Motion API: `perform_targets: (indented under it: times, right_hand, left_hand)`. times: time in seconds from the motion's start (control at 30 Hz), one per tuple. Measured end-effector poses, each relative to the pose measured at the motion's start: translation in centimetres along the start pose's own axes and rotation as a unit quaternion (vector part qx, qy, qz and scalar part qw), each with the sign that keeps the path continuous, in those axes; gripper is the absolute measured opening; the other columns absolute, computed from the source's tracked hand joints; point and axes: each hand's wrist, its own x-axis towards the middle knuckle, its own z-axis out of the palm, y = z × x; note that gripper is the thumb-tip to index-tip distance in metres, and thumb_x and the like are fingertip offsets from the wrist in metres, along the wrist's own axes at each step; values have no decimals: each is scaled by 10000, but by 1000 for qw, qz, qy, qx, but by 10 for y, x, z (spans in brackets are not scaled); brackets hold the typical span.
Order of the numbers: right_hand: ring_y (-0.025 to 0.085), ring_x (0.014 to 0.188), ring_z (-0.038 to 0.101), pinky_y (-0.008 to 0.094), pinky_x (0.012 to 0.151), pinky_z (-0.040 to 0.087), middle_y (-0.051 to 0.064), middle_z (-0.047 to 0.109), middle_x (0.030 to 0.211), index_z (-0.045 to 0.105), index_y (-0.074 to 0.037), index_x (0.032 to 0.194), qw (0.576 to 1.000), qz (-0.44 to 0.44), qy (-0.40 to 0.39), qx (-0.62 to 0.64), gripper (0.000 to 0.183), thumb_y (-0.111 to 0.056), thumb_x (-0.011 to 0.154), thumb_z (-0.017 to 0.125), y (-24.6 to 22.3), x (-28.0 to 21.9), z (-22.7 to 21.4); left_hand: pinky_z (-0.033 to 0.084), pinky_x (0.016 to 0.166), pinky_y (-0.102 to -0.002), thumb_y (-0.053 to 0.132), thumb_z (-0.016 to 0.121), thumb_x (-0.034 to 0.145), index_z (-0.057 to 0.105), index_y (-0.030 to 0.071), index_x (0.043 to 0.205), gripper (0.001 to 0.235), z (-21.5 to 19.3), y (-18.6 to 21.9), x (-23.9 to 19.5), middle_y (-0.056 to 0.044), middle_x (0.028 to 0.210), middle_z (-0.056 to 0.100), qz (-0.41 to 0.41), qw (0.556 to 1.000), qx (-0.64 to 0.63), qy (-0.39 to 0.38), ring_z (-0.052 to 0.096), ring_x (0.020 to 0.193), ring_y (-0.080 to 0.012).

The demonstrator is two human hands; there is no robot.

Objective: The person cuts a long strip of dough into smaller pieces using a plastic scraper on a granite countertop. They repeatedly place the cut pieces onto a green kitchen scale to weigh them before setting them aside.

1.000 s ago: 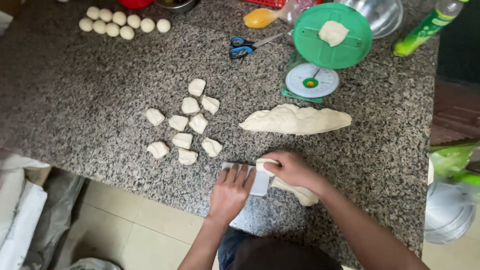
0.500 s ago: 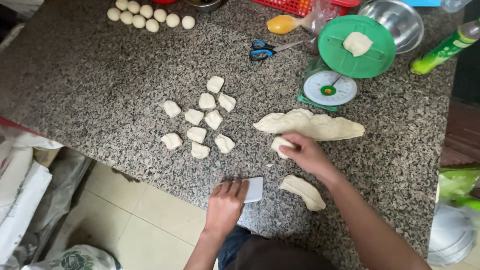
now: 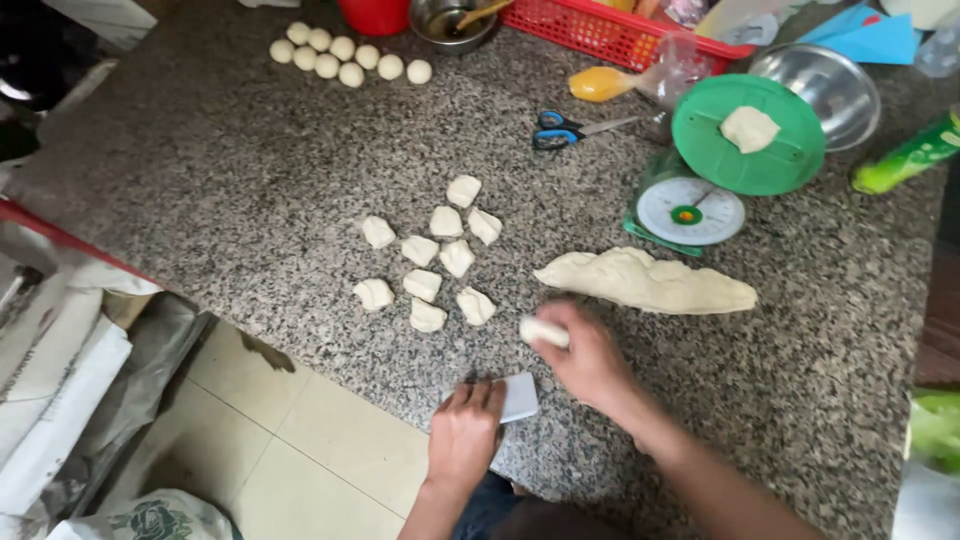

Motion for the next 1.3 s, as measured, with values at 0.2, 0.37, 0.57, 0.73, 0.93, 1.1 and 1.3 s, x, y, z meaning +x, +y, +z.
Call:
perform_targets:
  times: [0.2, 0.37, 0.57, 0.73, 0.93, 1.1, 1.3]
  right_hand:
    - [291, 1266, 852, 404, 1080, 697, 186, 852, 1442, 676, -14, 1563, 917, -260, 253, 163, 303, -147, 1290, 664, -232, 64, -65]
    - [378, 1527, 608, 586, 1251, 480, 182, 631, 1694, 533, -74, 1745, 971, -207, 120, -30, 610, -390, 1251, 701, -224, 152, -24]
    - [426, 1559, 628, 597, 1314, 491, 222, 696, 1696, 580, -25, 1767, 975, -155, 51, -149, 677, -423, 1226, 658, -136, 49, -9]
    - [490, 1434, 662, 627, 1129, 586, 278, 700, 1572, 496, -30, 1836, 958, 54, 35, -279, 978, -732, 1163, 609, 25, -98, -1]
    - [340, 1128, 708, 478, 927, 608, 87, 736, 1348, 709, -175, 1710, 898, -52, 106, -424, 770, -669, 1121, 750, 116, -136, 0]
    - [282, 659, 708, 512, 533, 488, 50, 759, 836, 801, -152, 995, 953, -75, 70, -285, 535, -656, 1169, 756, 103, -68, -33]
    - [329, 1168, 769, 507, 762, 682, 63, 728, 1219, 681, -204, 1454, 970, 42, 28, -238, 647, -786, 1179, 607, 15, -54, 19]
  left_hand:
    - [700, 802, -559, 345, 1020, 852, 781, 117, 1410, 649, -1, 2, 8, -116, 1290, 831, -19, 1000, -6, -15, 759, 1115, -395]
    - [742, 756, -548, 165, 986, 853, 826, 96, 1339, 517, -7, -2, 12, -139, 1219, 876, -9, 1000, -16, -24, 805, 1139, -385]
    - [679, 705, -553, 174, 878, 906, 785, 123, 1263, 372, -13, -6, 20, -116, 1158, 819, -25, 999, -31, -29, 755, 1071, -390]
    - [655, 600, -595, 278, 881, 936, 766, 167, 1190, 300, -18, -12, 30, -76, 1075, 805, -31, 998, -11, -53, 767, 1045, -387]
    - [686, 637, -599, 276, 890, 948, 794, 198, 1411, 479, -27, -11, 47, -61, 1051, 839, -36, 997, -3, -69, 792, 1017, -378]
    - [679, 674, -641, 120, 746, 1043, 766, 241, 1556, 527, -56, 8, 63, -186, 1021, 872, -94, 983, -121, -105, 846, 826, -474]
    - [673, 1033, -736, 314, 608, 1149, 577, 174, 1568, 442, -65, 24, 88, -289, 1187, 893, -272, 913, -202, -228, 876, 1176, -601]
